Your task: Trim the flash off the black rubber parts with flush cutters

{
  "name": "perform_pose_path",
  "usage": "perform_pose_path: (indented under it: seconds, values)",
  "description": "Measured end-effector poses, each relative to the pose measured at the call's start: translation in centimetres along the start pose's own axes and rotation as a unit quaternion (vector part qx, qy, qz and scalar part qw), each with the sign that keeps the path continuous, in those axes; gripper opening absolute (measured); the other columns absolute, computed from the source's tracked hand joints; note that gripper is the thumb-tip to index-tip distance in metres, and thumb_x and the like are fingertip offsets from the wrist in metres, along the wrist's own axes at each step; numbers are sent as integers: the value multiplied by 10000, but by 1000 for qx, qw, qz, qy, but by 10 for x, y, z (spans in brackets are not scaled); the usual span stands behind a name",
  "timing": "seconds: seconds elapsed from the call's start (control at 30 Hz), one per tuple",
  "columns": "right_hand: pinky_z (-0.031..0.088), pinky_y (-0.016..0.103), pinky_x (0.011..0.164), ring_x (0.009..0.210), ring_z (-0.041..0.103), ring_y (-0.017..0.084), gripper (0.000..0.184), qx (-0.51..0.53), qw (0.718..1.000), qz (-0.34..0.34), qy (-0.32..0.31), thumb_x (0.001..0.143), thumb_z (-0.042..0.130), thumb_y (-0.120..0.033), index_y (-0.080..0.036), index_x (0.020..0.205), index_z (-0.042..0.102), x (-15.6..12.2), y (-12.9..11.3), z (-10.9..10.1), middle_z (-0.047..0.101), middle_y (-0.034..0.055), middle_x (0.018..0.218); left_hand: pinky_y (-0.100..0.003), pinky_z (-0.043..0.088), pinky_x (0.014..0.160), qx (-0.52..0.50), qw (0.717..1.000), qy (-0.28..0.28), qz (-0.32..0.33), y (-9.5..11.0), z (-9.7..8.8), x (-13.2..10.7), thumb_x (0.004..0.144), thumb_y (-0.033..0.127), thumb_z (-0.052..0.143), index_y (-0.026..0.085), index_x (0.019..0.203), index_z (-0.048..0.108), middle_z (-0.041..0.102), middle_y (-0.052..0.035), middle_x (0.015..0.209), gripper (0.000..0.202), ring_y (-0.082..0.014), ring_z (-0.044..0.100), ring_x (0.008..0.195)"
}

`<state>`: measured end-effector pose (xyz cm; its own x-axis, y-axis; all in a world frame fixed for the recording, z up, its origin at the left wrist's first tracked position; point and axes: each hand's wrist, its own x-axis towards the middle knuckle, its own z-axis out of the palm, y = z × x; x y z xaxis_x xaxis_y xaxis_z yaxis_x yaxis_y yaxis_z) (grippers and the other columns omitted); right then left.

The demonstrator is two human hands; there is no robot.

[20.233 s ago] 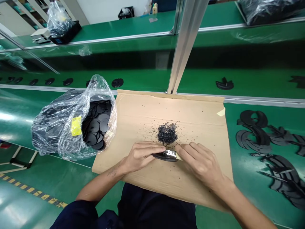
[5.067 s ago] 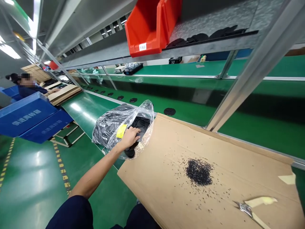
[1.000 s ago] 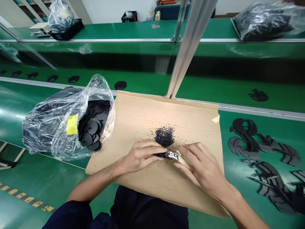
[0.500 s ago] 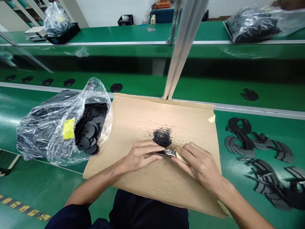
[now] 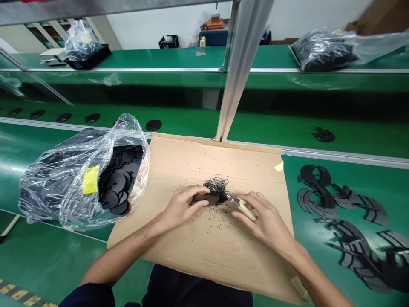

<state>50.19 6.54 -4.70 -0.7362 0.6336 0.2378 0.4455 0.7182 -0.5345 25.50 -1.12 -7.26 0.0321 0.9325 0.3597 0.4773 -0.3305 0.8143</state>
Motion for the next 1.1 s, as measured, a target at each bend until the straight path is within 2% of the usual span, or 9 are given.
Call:
perform_pose_path:
  seconds: [0.1, 0.17, 0.27, 0.33, 0.4, 0.53, 0.73, 0.97, 1.1]
  values:
    - [560, 358, 765, 925, 679, 234, 223, 101, 994, 26, 41, 974, 635, -313, -208, 1169, 611, 2, -8, 11, 707, 88, 1053, -254, 606, 743, -127, 990, 17, -53, 0, 6, -5, 924, 292, 708, 161, 997, 605, 756, -66, 949, 181, -164, 744, 861]
    - [541, 335, 705, 827, 664, 207, 141, 115, 991, -5, 69, 984, 597, -242, -201, 1119, 610, 7, -16, 17, 704, 69, 960, -264, 615, 771, -146, 988, 15, -46, 2, 10, -7, 911, 262, 719, 166, 959, 581, 756, -76, 976, 175, -169, 747, 886]
    - [470, 320, 645, 742, 608, 183, 176, 15, 992, -104, 74, 1001, 486, -98, -178, 1076, 623, 12, -30, 19, 690, 59, 868, -319, 624, 824, -41, 999, -15, 7, 6, 10, -9, 932, 151, 642, 166, 1089, 623, 748, -94, 1023, 159, -190, 735, 932]
    - [439, 327, 647, 751, 590, 186, 218, -64, 984, -157, 59, 994, 459, -36, -160, 1058, 626, 13, -39, 16, 696, 71, 877, -365, 626, 858, 42, 996, -48, 56, 6, 7, -9, 933, 58, 545, 167, 1226, 620, 734, -116, 1094, 321, -213, 720, 991]
    - [448, 337, 669, 787, 598, 193, 227, -52, 981, -179, 50, 989, 453, -21, -159, 1080, 610, 10, -43, 11, 702, 81, 915, -392, 624, 890, 86, 990, -71, 92, 5, 5, -10, 912, -3, 483, 171, 1275, 617, 713, -128, 1171, 425, -225, 707, 1051]
    - [487, 350, 698, 838, 626, 208, 225, 77, 985, -141, 64, 981, 492, -84, -183, 1173, 557, 5, -32, -3, 688, 90, 960, -384, 632, 919, 71, 990, -56, 113, 1, 3, -11, 924, 14, 511, 182, 1256, 640, 717, -115, 1193, 394, -210, 714, 1074]
    - [424, 337, 653, 758, 555, 220, 202, -76, 989, -123, 33, 966, 456, -99, -170, 1101, 588, 8, -7, -6, 676, 104, 910, -315, 655, 825, -6, 992, -19, 128, 4, 3, -9, 950, 94, 606, 179, 1239, 656, 768, -89, 1038, 305, -175, 749, 946]
    - [377, 329, 660, 759, 523, 215, 224, -109, 982, -152, 1, 1003, 425, -130, -159, 1157, 586, 12, -10, -4, 672, 100, 914, -313, 663, 815, -24, 993, -20, 112, 8, 0, -10, 948, 127, 637, 177, 1247, 674, 777, -99, 1046, 305, -180, 758, 954]
    - [355, 322, 648, 732, 496, 202, 224, -159, 974, -163, 19, 997, 426, -76, -155, 1110, 603, 12, -13, -3, 660, 85, 874, -307, 668, 802, -26, 992, -9, 121, 9, -1, -10, 944, 131, 650, 179, 1231, 687, 792, -89, 1020, 293, -179, 767, 936]
